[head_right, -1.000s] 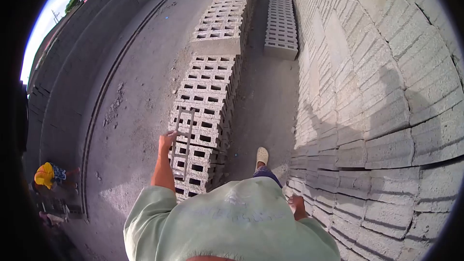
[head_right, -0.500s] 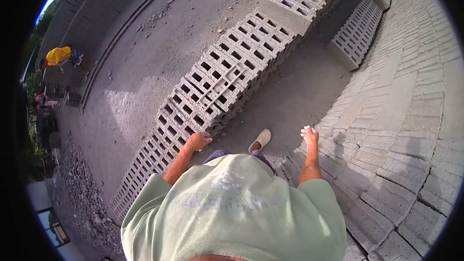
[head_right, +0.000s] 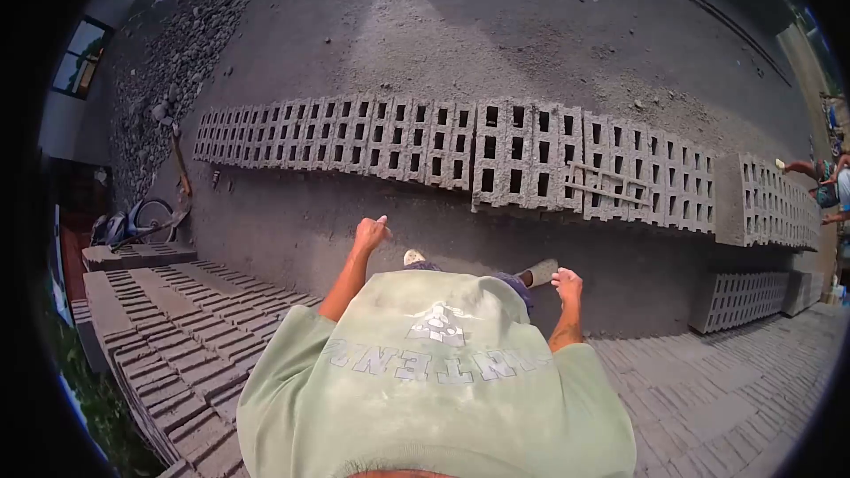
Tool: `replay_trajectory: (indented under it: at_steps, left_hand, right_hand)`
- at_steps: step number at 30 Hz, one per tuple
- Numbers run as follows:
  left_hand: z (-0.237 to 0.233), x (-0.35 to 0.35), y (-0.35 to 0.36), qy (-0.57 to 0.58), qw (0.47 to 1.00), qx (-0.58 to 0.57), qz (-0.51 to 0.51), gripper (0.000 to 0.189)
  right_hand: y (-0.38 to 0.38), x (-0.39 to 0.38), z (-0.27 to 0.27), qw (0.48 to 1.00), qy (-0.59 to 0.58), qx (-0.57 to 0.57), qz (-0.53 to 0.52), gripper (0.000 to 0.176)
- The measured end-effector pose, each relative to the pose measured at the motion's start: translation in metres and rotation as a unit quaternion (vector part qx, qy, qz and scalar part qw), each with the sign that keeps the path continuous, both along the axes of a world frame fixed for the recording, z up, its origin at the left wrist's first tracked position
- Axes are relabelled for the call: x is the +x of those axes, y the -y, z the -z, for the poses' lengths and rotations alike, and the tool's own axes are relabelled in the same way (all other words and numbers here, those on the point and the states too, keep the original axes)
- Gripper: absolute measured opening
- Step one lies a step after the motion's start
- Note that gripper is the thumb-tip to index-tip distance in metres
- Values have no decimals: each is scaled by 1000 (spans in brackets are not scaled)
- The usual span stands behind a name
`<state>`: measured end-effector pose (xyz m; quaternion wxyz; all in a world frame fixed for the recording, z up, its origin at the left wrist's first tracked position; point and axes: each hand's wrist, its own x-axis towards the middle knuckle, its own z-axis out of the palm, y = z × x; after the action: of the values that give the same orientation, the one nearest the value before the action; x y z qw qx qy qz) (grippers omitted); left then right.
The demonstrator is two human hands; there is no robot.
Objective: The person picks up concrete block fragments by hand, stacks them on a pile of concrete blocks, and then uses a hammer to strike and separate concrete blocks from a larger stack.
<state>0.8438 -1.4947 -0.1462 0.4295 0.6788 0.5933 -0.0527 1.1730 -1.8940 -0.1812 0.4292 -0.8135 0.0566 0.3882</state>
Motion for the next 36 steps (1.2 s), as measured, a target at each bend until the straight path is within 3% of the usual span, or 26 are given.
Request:
replay_trajectory:
  at_steps: [2,3,4,6,8,10,12,15,16,18,20,22,23,24,25,26,27,28,29,30,31,33,34,36]
  left_hand:
    - [1,-24,-17,6,999,15,29,36]
    - [0,-32,-19,83,996,21,-30,39]
    - [0,-38,-29,81,996,19,-28,39]
    - [-9,-43,-55,139,989,-11,-48,48]
    - [-7,-46,-83,152,987,-16,-49,44]
    - [11,-59,-116,147,979,-12,-140,39]
    - [32,-83,-142,90,984,19,-153,36]
    - [23,-119,-160,-64,992,65,-89,33]
    - [89,-162,-175,-66,986,-15,-153,32]
    - [64,-173,-186,-84,973,-65,-203,28]
    - [40,-180,-203,-119,977,-78,-162,25]
    - [89,-224,-256,-17,958,-233,-169,22]
    - [81,-218,-283,20,932,-296,-209,21]
    - [72,-203,-314,58,900,-356,-243,21]
    - [72,-184,-346,-38,961,-238,-134,23]
    - [75,-161,-377,-126,986,-105,-14,25]
    - [74,-134,-409,-124,992,9,17,28]
    - [66,-106,-445,-110,974,32,196,27]
    - [52,-57,-463,-112,979,80,152,25]
    - [-15,26,-460,-111,980,127,107,24]
    - [-1,72,-491,-98,975,132,147,24]
    - [18,156,-546,57,968,221,106,26]
    - [25,204,-574,71,965,222,124,26]
    - [-4,330,-595,111,962,177,176,28]
  right_hand:
    - [-51,-27,-17,997,-35,-4,-76,29]
    - [-71,-35,-21,990,-37,-18,-134,28]
    - [-89,-44,-24,980,-40,-31,-192,27]
    - [-116,-52,-24,980,-42,-27,-195,26]
    - [-131,-48,-25,979,-36,-28,-199,25]
    - [-152,-36,-19,978,-44,-75,-191,25]
    - [-177,-25,-11,983,-44,-73,-161,25]
    - [-216,-7,2,993,-49,-50,-96,27]
    - [-235,-4,10,996,-56,-24,-58,27]
    - [-267,6,40,993,-65,28,-96,30]
    - [-303,13,49,979,-149,60,-122,29]
    - [-346,9,42,971,-159,84,-158,28]
    - [-369,7,31,968,-150,115,-164,30]
    - [-392,8,16,967,-163,136,-143,33]
    - [-411,9,-1,969,-129,131,-167,34]
    - [-423,16,-7,965,-111,149,-185,35]
    - [-434,24,-29,966,-80,149,-196,34]
    - [-441,33,-32,971,-59,146,-181,31]
    - [-446,45,-15,973,-35,171,-152,28]
    - [-451,61,-32,979,-11,165,-119,29]
    - [-451,79,-33,985,18,148,-80,29]
    - [-462,122,-54,995,55,86,0,32]
    - [-462,146,-36,987,100,111,64,34]
    - [-457,192,-37,967,171,73,173,33]
